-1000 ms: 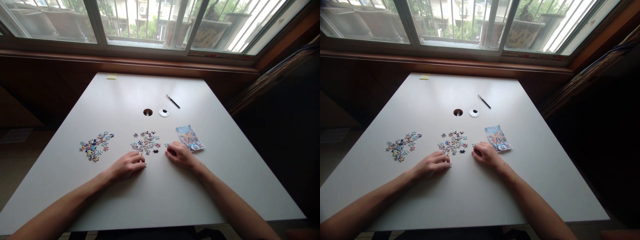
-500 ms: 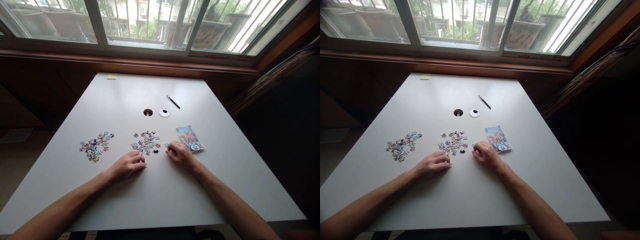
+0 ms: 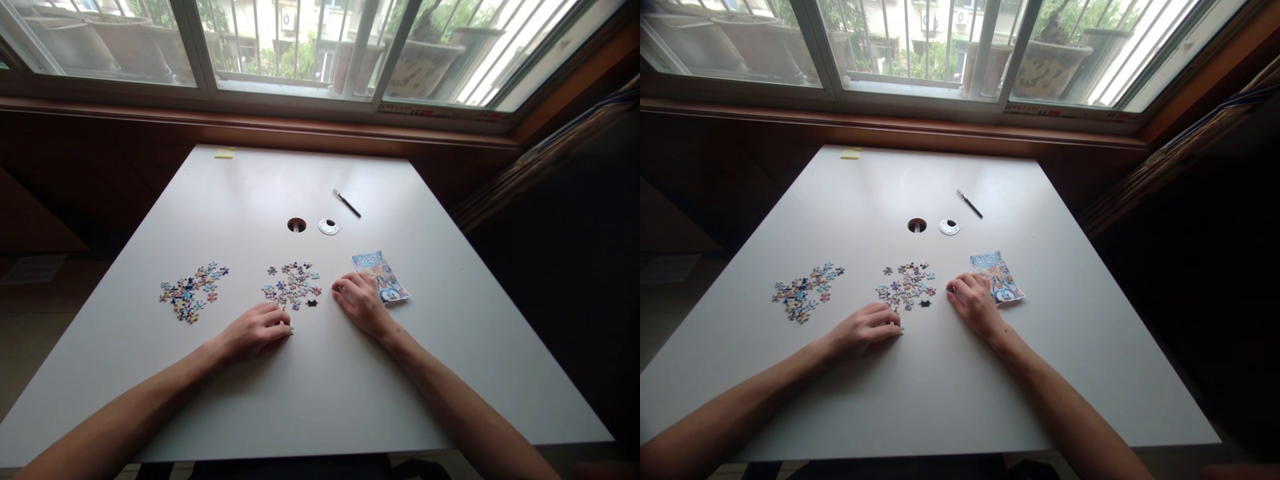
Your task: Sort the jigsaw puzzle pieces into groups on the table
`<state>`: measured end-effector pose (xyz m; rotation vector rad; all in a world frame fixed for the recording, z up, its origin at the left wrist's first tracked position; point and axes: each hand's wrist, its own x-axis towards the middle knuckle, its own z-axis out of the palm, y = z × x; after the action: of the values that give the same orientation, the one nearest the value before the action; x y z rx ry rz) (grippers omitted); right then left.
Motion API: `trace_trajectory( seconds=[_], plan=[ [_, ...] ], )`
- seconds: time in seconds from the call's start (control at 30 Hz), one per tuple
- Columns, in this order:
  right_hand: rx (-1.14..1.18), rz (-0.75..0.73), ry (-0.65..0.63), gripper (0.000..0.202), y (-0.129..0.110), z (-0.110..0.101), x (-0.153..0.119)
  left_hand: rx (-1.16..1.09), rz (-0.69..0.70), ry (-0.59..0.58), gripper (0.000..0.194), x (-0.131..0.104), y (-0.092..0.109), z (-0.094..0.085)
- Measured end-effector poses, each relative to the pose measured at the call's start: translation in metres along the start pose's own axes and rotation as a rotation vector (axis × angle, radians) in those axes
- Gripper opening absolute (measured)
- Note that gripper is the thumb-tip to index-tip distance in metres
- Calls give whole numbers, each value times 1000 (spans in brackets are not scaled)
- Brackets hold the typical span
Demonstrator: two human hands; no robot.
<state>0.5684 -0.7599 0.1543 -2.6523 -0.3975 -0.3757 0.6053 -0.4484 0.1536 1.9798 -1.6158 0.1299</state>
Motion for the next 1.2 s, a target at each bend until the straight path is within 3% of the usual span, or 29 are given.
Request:
trace_trajectory(
  seconds=[0.3, 0.9, 1.2],
  plan=[
    [182, 26, 108, 5, 8, 2, -2, 0, 4, 7, 19, 1, 1, -1],
    [125, -26, -68, 8, 5, 0, 2, -2, 4, -5, 15, 1, 1, -2],
    [124, -28, -75, 9, 4, -2, 2, 1, 5, 0, 15, 2, 2, -2]
  ],
)
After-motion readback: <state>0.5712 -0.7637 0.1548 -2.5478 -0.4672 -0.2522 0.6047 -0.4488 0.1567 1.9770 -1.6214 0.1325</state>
